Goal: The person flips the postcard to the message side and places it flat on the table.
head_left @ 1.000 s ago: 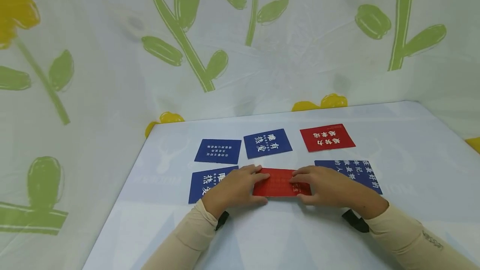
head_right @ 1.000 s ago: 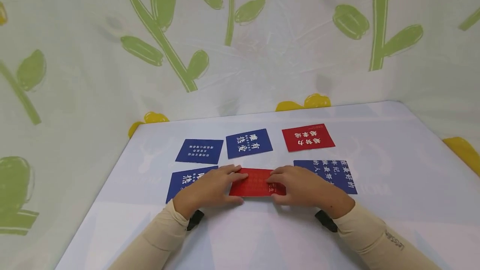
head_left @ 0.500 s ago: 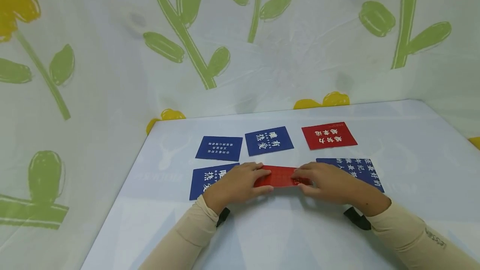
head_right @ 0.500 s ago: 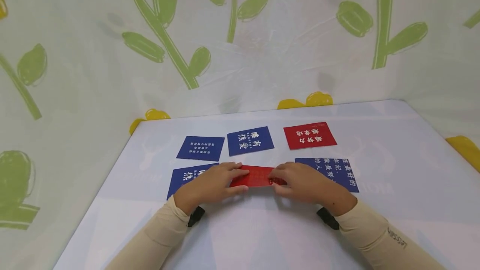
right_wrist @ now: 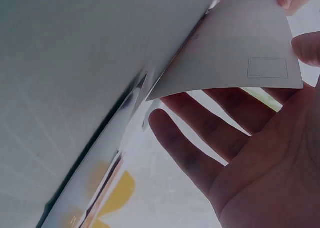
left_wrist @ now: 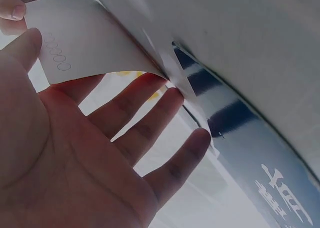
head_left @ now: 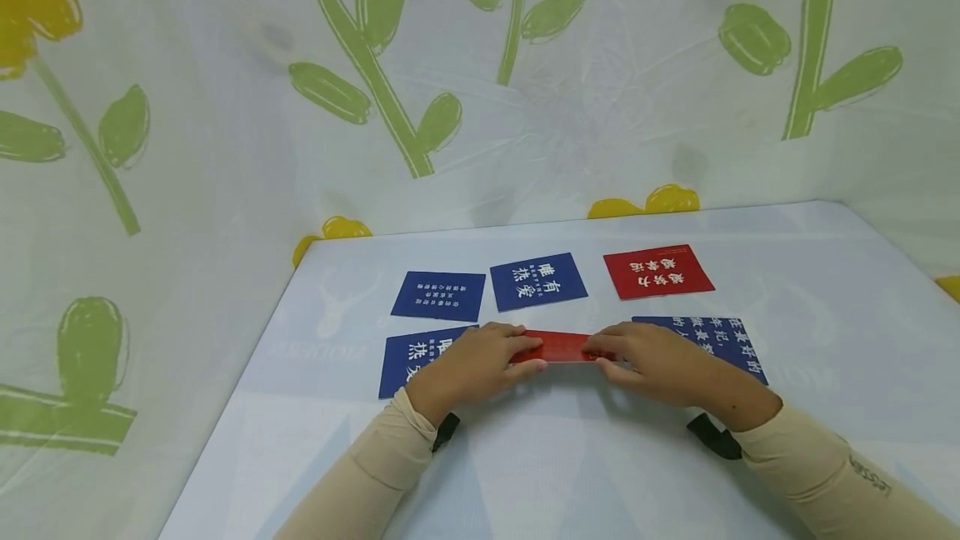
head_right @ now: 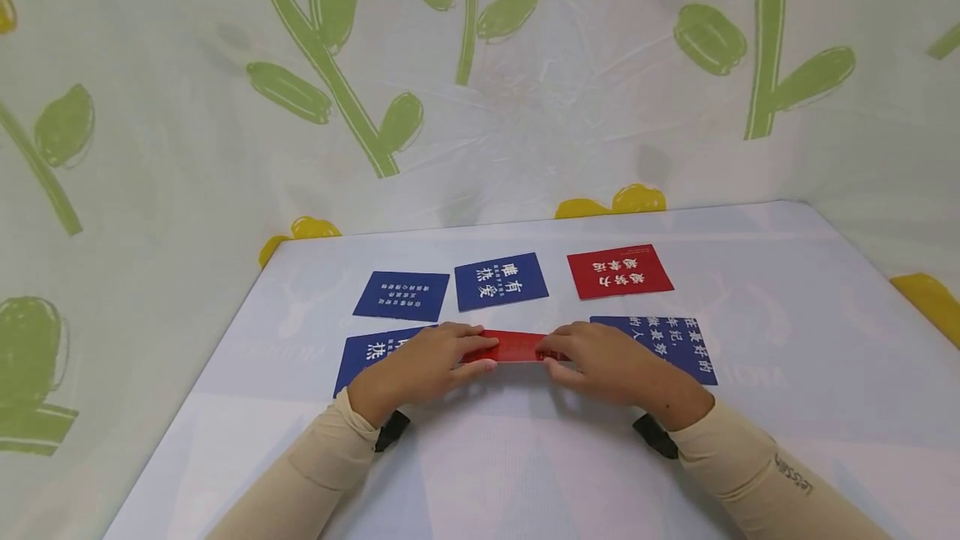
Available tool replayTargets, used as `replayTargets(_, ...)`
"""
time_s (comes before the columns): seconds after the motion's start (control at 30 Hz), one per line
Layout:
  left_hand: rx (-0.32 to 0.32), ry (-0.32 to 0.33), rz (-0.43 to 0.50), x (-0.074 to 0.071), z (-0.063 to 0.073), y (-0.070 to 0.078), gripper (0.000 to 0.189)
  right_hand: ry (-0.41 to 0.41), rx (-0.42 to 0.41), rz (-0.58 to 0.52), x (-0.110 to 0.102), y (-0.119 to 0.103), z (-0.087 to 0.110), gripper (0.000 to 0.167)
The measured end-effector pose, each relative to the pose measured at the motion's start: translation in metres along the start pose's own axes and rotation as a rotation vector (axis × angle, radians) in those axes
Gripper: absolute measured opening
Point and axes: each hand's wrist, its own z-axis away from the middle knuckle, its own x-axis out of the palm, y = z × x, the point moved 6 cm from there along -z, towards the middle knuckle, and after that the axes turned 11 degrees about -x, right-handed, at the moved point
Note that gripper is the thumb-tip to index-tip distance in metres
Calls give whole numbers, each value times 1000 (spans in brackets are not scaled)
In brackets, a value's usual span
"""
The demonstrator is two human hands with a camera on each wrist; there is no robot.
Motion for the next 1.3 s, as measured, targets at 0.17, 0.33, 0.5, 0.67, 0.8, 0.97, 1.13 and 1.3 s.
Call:
replayTargets(0.17, 9, 16, 4, -3, 1, 2, 53, 19, -16, 3, -1, 0, 1, 32)
replayTargets(0.33, 18, 36, -7, -3, 1, 2, 51, 33, -28, 10, -1, -1, 0, 30)
replayTargets(0.5, 21, 53, -5, -4, 1, 3, 49, 41, -31, 32, -2, -2, 0, 30)
replayTargets(0.67, 22, 57, -9, -4, 2, 4, 49, 7, 23, 33, -1, -2, -1, 41)
replayTargets(0.8, 20, 59, -12, -3, 2, 4, 48, 21, 8, 71, -2, -3, -2, 39)
replayTargets(0.97, 19, 64, -10, -2, 0, 3, 48, 56, -43, 135, -4, -4, -3, 37)
replayTargets(1.13, 20, 73, -15, -1, -1, 3, 47, 84, -54, 156, -4, -2, -3, 38)
replayTargets(1.3, 17, 78, -24, -2, -2, 2, 51, 116, -61, 149, -6, -1, -2, 37)
